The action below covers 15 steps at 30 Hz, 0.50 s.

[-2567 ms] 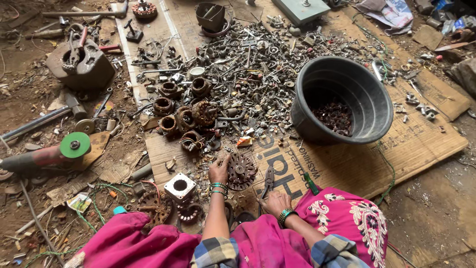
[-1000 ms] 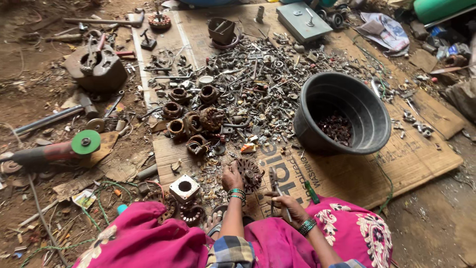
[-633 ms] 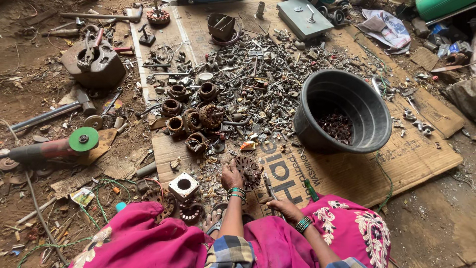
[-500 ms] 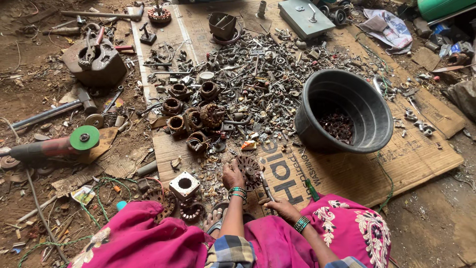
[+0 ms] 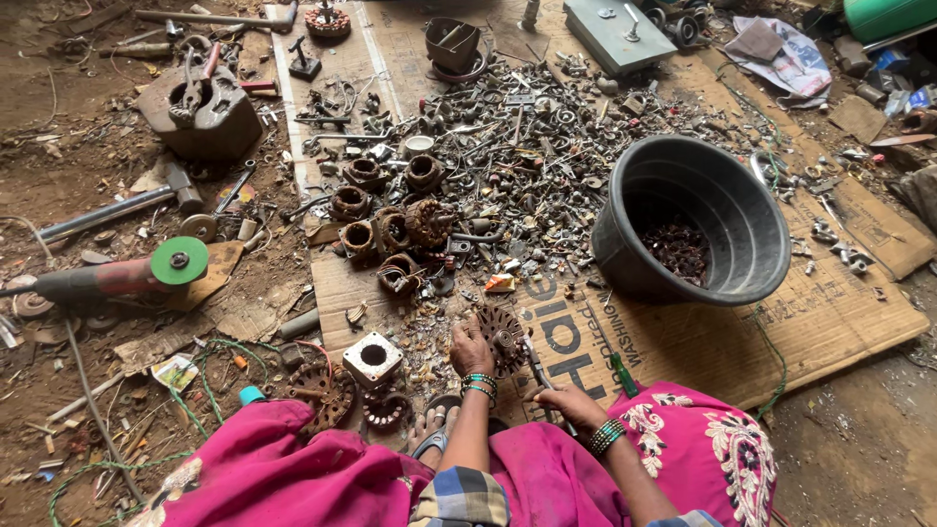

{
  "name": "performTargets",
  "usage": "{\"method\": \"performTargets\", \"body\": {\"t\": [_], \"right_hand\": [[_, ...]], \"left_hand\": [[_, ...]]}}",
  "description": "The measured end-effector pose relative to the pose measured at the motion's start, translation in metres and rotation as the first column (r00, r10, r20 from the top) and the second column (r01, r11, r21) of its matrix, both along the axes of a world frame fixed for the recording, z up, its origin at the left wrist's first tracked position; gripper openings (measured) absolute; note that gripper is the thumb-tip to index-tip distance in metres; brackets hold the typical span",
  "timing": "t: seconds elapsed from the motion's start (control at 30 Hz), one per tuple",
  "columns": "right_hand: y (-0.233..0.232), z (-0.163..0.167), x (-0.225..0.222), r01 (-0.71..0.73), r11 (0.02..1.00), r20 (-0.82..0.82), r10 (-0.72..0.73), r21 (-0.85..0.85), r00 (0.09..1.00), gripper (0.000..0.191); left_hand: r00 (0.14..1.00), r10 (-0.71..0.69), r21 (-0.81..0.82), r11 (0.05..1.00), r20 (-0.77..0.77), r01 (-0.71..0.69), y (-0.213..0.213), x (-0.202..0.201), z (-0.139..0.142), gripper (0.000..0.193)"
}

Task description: The person sits on a cardboard sheet and uses pliers to pull copper windings from a motor rotor. They repeatedly grip and pull the wires, placing the extracted copper into a nearby bucket.

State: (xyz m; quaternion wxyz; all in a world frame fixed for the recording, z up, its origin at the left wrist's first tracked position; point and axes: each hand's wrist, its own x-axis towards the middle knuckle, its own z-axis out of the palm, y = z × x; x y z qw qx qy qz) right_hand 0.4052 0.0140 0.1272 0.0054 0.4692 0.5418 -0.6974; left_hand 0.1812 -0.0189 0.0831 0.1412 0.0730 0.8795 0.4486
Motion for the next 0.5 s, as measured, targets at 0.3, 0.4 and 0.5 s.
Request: {"method": "performTargets", "body": {"t": [0.3,0.4,0.5], "right_hand": [[-0.009,0.012,-0.024,-0.250,0.932,0.408,0.126,0.265,0.904,0.028],[-0.017,0.007,-0.038,-0.314,0.879,0.485,0.111,0.360,0.868,0.040],[-0.026,0.003,-0.046,-0.340,0.745,0.568,-0.063,0.574,0.821,0.038]], "left_hand": [[0.995,-0.066,-0.030,0.997,0.072,0.068,-0.002,0.008,0.000,0.056],[0.990,-0.056,0.056,0.996,-0.129,0.064,-0.002,0.018,0.000,0.055],[0.993,-0.101,0.017,0.995,-0.055,0.103,-0.004,0.027,0.001,0.053]]}}
